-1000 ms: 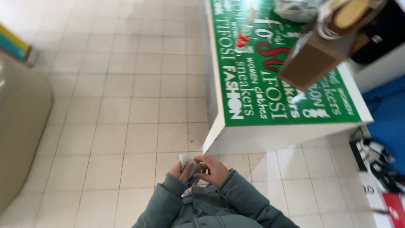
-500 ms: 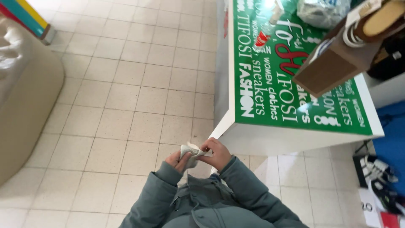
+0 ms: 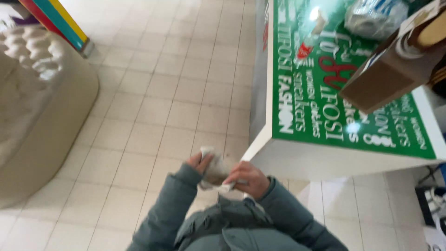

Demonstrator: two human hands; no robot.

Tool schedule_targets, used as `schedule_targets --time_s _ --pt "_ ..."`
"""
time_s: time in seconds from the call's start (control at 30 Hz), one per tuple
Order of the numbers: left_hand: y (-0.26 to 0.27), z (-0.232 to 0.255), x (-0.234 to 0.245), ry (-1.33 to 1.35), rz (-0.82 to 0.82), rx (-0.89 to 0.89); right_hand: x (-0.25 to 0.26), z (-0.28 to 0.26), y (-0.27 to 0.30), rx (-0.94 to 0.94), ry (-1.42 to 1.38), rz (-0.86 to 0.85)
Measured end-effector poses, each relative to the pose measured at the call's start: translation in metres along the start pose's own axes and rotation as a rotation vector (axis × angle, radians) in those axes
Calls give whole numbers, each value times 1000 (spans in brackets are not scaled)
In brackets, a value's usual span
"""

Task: The person sprays a green counter with a cleaning solution and wipes it with a cloth. They move a shoe box and a plastic bag to reach different areas, then wipe the counter surface and edges. The person briefly picks up a sneaker and places it back on the counter before continuing to wipe.

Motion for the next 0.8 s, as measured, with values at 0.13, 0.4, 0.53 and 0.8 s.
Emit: schedule_targets --time_s 0.13,0.4,0.53,0.8 --pt "6 86 9 -281 -137 -192 8 -2 1 -9 -82 -54" --pt "26 161 6 -304 -470 -314 17 19 -8 -333 -17 102" --pt "33 164 4 -259 -427 -435 14 33 -2 -474 -255 152" --pt "32 153 -4 -224 -399 -464 18 37 0 -447 -328 170"
Point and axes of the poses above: each hand's wrist, its own y-axis away from the middle knuckle, its own x-axis out of the back of the hand, z = x × y, the point moved 4 cm from there along -y, towards the middle knuckle, and after that the axes turned 1 degree about y, right-handed, at the moved point
